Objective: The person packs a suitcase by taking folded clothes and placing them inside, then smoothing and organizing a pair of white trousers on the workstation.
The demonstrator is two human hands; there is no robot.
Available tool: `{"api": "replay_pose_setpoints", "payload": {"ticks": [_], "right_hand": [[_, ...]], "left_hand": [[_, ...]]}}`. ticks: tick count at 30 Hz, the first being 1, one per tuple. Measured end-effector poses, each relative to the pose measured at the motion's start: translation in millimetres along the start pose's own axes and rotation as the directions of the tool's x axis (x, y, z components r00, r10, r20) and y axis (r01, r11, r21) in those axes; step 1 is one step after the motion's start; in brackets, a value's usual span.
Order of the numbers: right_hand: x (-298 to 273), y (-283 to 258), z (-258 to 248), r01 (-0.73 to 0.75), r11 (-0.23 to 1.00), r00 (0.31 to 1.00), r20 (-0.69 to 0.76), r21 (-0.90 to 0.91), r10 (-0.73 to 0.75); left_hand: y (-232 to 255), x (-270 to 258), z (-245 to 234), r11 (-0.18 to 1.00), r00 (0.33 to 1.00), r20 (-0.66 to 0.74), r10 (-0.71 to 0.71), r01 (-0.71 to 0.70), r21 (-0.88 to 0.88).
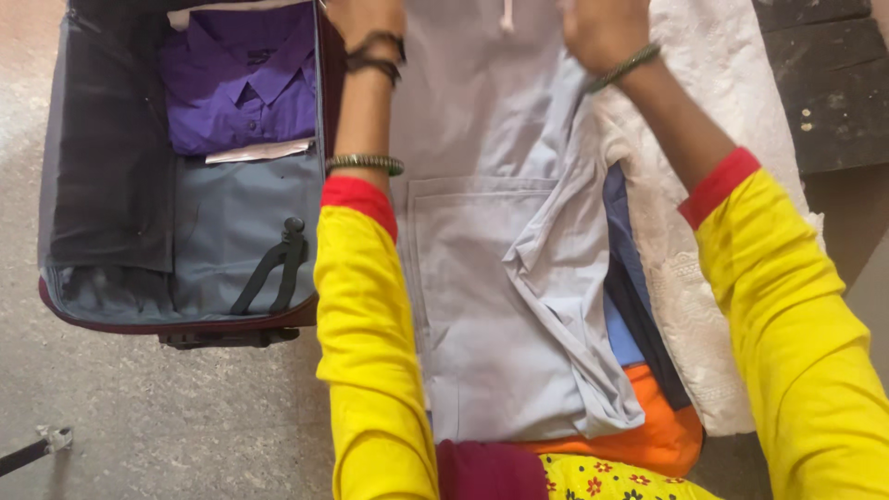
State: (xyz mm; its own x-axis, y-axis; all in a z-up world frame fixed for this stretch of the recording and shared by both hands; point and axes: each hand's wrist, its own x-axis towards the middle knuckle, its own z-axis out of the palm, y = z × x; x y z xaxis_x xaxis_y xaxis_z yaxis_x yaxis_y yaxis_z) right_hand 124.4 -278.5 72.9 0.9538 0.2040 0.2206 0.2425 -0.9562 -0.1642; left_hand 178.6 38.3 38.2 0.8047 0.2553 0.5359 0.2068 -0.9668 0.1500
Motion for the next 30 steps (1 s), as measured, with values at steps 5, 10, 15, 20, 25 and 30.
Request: {"api": "replay_pose_setpoints", "payload": {"ticks": [5,10,15,20,25,30], "right_hand": [[-74.3,-37.5,22.7,0.294,0.953,0.950,0.134,-0.080,-0.282],[-162.4,-46.2,26.7,0.509,0.856,0.823,0.340,-0.088,-0.454],[-226.1,-50.7,6.6,0.604,0.793,0.782,0.250,-0.083,-0.570],[-278.4,-74.7,-11.4,0.648,0.759,0.760,0.105,-0.062,-0.641],[-293.0,-86.7,9.0,0.676,0.726,0.735,0.173,-0.123,-0.655],[-278.1,-76.8,7.6,0.712,0.606,0.682,0.141,-0.356,-0.718]], "left_hand": [[9.7,-77.5,-23.5,0.947,0.957,-0.014,0.290,-0.289,-0.138],[-0.4,-209.9,-108.9,0.879,0.579,0.664,0.473,-0.363,-0.310],[-24.1,-294.6,-164.1,0.789,0.398,0.708,0.583,-0.483,-0.379],[-30.7,-339.5,-185.7,0.748,0.550,0.518,0.655,-0.565,-0.347],[-40.9,-379.3,-197.8,0.790,0.484,0.652,0.584,-0.523,-0.320],[-60.1,-411.8,-167.0,0.805,0.470,0.681,0.562,-0.500,-0.320]]}}
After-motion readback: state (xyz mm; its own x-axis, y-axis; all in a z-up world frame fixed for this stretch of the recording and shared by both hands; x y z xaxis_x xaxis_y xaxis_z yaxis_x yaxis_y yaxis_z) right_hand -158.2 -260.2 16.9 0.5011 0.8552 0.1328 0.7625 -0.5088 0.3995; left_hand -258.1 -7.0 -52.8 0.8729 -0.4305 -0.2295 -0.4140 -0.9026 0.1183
